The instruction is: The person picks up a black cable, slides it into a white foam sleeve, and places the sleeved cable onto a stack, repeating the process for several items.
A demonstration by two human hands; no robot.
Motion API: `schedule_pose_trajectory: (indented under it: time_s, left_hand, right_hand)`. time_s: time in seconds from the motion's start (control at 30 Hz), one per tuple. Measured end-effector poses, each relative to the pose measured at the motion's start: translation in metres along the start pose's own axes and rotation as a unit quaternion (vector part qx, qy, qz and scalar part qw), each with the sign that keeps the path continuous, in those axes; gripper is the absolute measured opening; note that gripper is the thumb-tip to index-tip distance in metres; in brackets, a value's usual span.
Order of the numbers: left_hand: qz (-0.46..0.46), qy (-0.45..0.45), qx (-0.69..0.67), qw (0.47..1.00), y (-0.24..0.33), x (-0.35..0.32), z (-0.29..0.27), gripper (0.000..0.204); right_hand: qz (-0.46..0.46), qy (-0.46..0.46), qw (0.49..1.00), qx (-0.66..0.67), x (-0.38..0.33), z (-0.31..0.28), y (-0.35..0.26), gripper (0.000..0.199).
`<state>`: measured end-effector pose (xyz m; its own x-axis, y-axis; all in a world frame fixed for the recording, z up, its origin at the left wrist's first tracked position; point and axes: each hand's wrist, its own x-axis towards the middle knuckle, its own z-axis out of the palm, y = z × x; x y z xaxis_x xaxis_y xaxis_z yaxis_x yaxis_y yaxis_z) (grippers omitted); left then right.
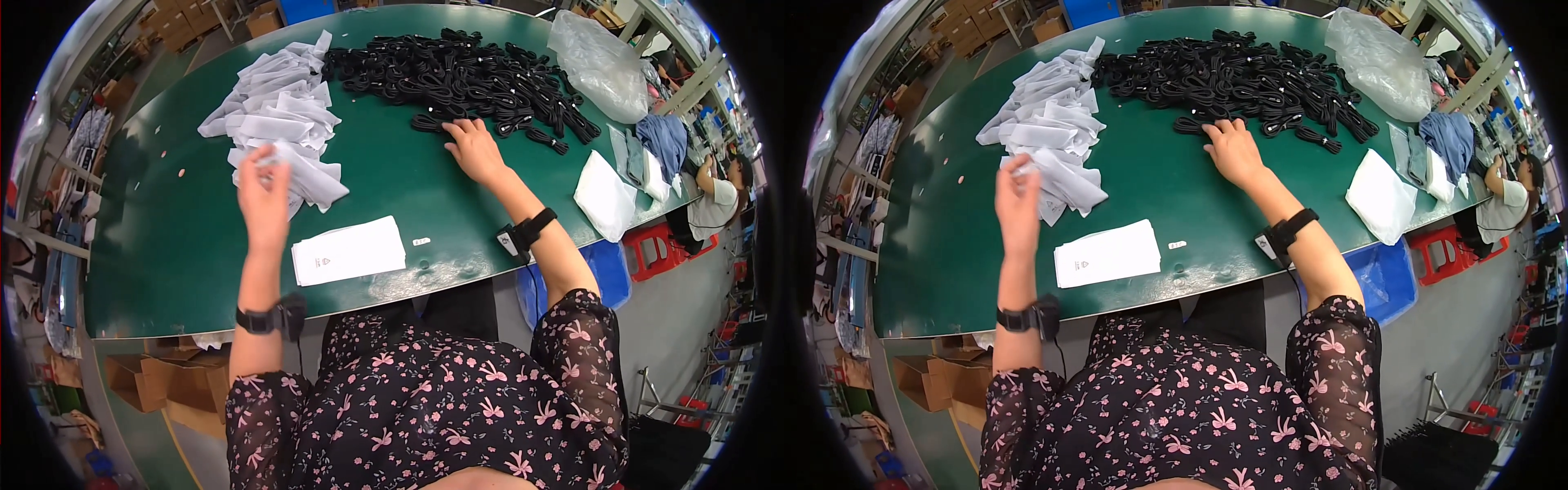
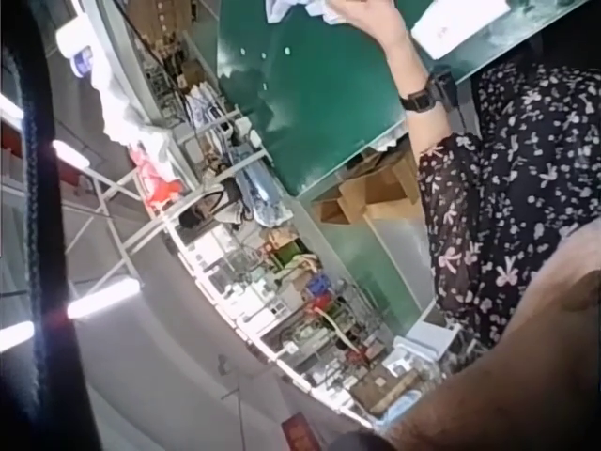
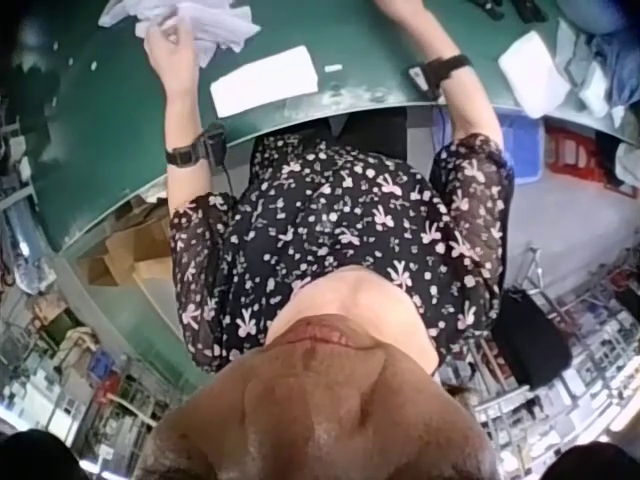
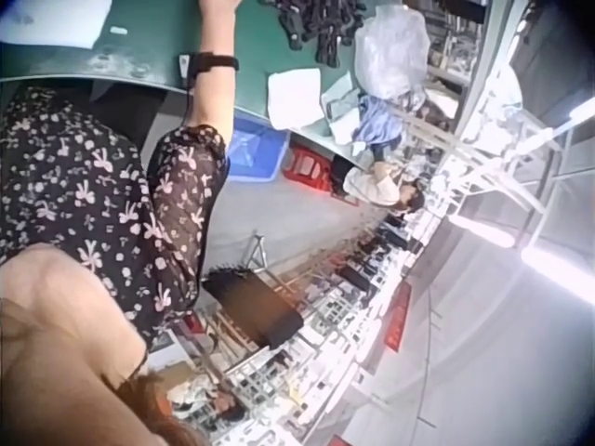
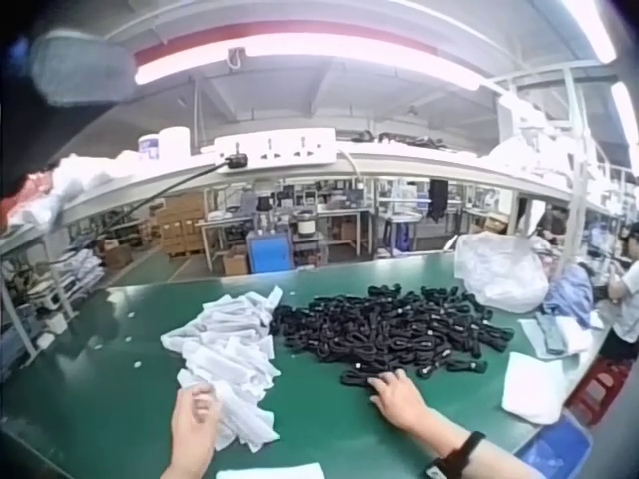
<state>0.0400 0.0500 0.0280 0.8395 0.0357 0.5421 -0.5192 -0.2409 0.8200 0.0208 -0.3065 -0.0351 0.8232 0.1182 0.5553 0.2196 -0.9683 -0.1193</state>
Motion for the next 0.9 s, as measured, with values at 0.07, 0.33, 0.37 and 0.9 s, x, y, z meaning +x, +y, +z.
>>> schedule_pose_trajectory:
  time_s: [0.07, 0.33, 0.37, 0.9]
  left_hand:
    - [-0.025, -0.167, 0.04, 0.985, 0.006, -0.035, 0.006, 0.022]
    - [0.106, -0.339, 0.163, 0.921, 0.002, -0.12, 0.046, 0.017]
    - [0.107, -0.34, 0.161, 0.921, -0.001, -0.121, 0.047, 0.017]
    - [-0.147, -0.289, -0.006, 0.946, 0.0, -0.113, 0.044, 0.007]
  right_hand:
    - [-0.02, -0.04, 0.998, -0.049, -0.002, 0.006, 0.002, 0.033]
    - [0.122, -0.093, 0.988, 0.021, -0.028, -0.01, -0.039, 0.031]
    - [0.125, -0.097, 0.987, 0.036, -0.036, -0.013, -0.042, 0.03]
    - [-0.056, -0.171, 0.956, 0.23, -0.09, -0.09, -0.105, 0.021]
